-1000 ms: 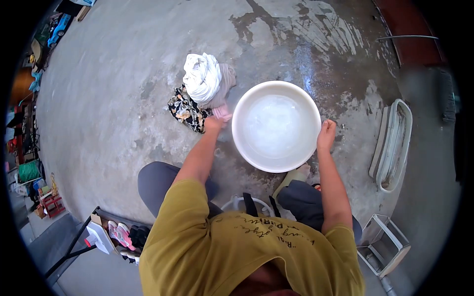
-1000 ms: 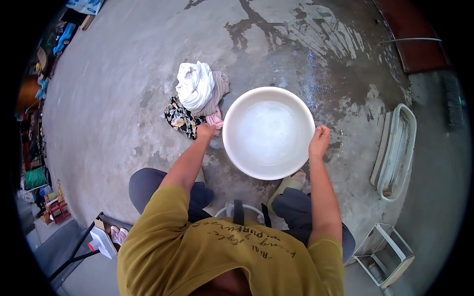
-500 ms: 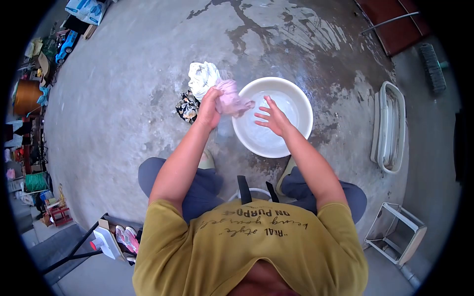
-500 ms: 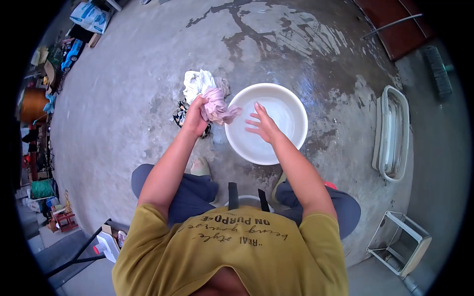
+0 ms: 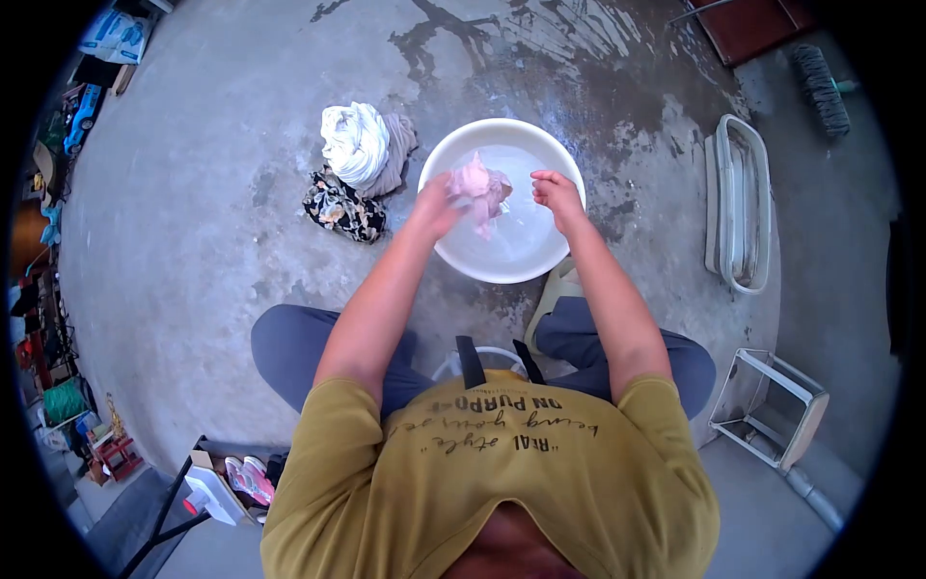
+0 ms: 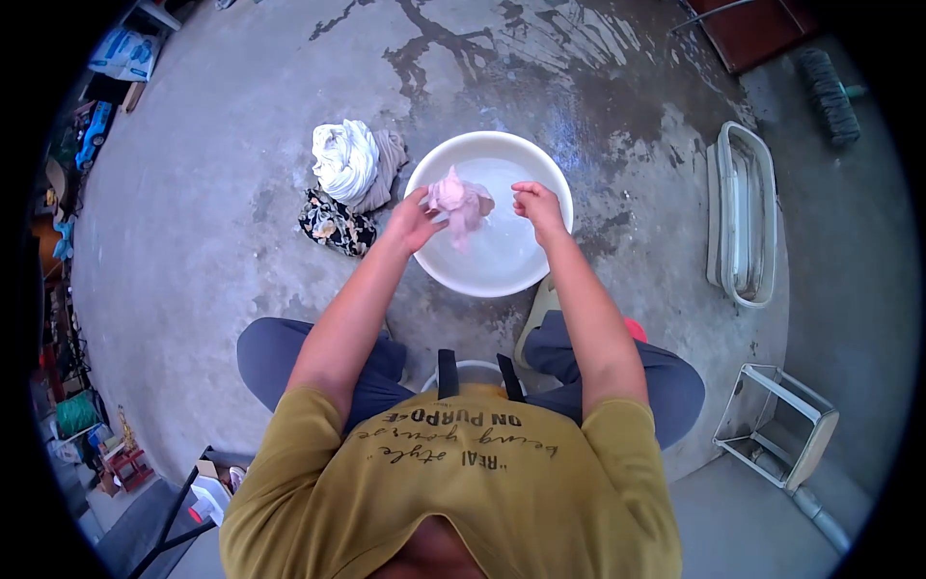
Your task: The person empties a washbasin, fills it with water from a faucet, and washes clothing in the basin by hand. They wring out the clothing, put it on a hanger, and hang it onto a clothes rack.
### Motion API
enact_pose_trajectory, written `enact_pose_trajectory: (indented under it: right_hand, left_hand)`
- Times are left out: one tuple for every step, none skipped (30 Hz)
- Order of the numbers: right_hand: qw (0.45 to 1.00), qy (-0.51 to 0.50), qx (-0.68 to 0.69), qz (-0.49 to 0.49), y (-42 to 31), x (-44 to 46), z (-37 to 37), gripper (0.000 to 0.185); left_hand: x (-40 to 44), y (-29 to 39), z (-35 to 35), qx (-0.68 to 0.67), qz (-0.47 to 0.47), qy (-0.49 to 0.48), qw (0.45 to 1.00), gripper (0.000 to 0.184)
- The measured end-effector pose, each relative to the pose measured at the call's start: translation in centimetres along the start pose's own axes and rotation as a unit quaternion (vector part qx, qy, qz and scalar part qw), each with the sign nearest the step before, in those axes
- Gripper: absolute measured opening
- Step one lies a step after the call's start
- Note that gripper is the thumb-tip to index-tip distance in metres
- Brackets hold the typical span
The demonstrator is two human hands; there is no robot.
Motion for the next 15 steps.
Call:
enact_pose_trajectory:
  right_hand:
    - [0.986,-0.06,-0.154,0.015,2.6,1.4,-1.3,0.043]
    - [0.951,-0.075,-0.299,-0.021,3.2,1.7,-1.4,0.049]
    - [0.894,-0.09,-0.436,-0.054,3.8,1.6,-1.3,0.055]
    - [0.816,-0.106,-0.562,-0.086,4.4,1.8,-0.9,0.061]
    - [0.811,-0.129,-0.567,-0.063,5.0,2.3,-0.5,0.073]
    - [0.811,-0.122,-0.566,-0.086,5.6,2.8,0.5,0.075]
    - [0.81,-0.114,-0.565,-0.109,6.4,3.0,1.9,0.077]
    - [0.809,-0.106,-0.563,-0.132,7.4,2.8,3.5,0.078]
    - [0.779,-0.116,-0.599,-0.144,9.0,2.0,5.7,0.076]
    - [0.747,-0.128,-0.633,-0.156,10.7,0.7,8.1,0.073]
    - [0.713,-0.14,-0.666,-0.167,11.9,0.0,9.4,0.07]
    - [0.678,-0.198,-0.684,-0.183,12.5,0.1,9.5,0.066]
    - [0.641,-0.254,-0.697,-0.198,12.9,0.4,8.8,0.061]
    - [0.6,-0.309,-0.706,-0.212,13.3,0.3,8.2,0.057]
    - [0.656,-0.278,-0.69,-0.127,11.4,0.5,7.4,0.047]
  left_hand:
    - [1.0,-0.6,-1.7,0.038,0.039,0.079,0.995,0.047]
    - [2.6,-1.1,-3.8,0.075,0.078,0.156,0.982,0.052]
    - [6.9,-2.8,-8.0,0.101,0.044,0.086,0.99,0.062]
    - [7.2,-3.5,-8.3,0.106,0.025,0.105,0.988,0.062]
    - [6.9,-4.8,-8.1,0.109,0.006,0.125,0.986,0.063]
    - [6.8,-5.7,-8.0,0.112,-0.012,0.144,0.983,0.063]
    - [6.9,-5.8,-8.1,0.108,-0.021,0.158,0.981,0.063]
    - [6.9,-5.9,-8.3,0.103,-0.032,0.173,0.979,0.063]
    - [7.1,-5.9,-8.8,0.098,-0.042,0.188,0.976,0.062]
    - [7.2,-5.7,-9.2,0.098,-0.047,0.19,0.976,0.063]
    - [7.4,-5.5,-9.8,0.098,-0.053,0.192,0.975,0.063]
    - [7.7,-5.2,-10.3,0.099,-0.058,0.193,0.974,0.064]
    - [8.2,-5.1,-10.8,0.091,-0.072,0.174,0.978,0.065]
    - [8.6,-5.1,-11.2,0.083,-0.085,0.155,0.981,0.066]
    - [8.8,-5.2,-11.4,0.074,-0.098,0.134,0.983,0.067]
Point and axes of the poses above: each hand's wrist, its own x-axis towards the middle knuckle, its own z-axis out of the palm, y = z × x, the point moved 4 cm from there along x, towards the middle knuckle, and after that the axes turned 12 degrees about -z, right-handed, at the moved point
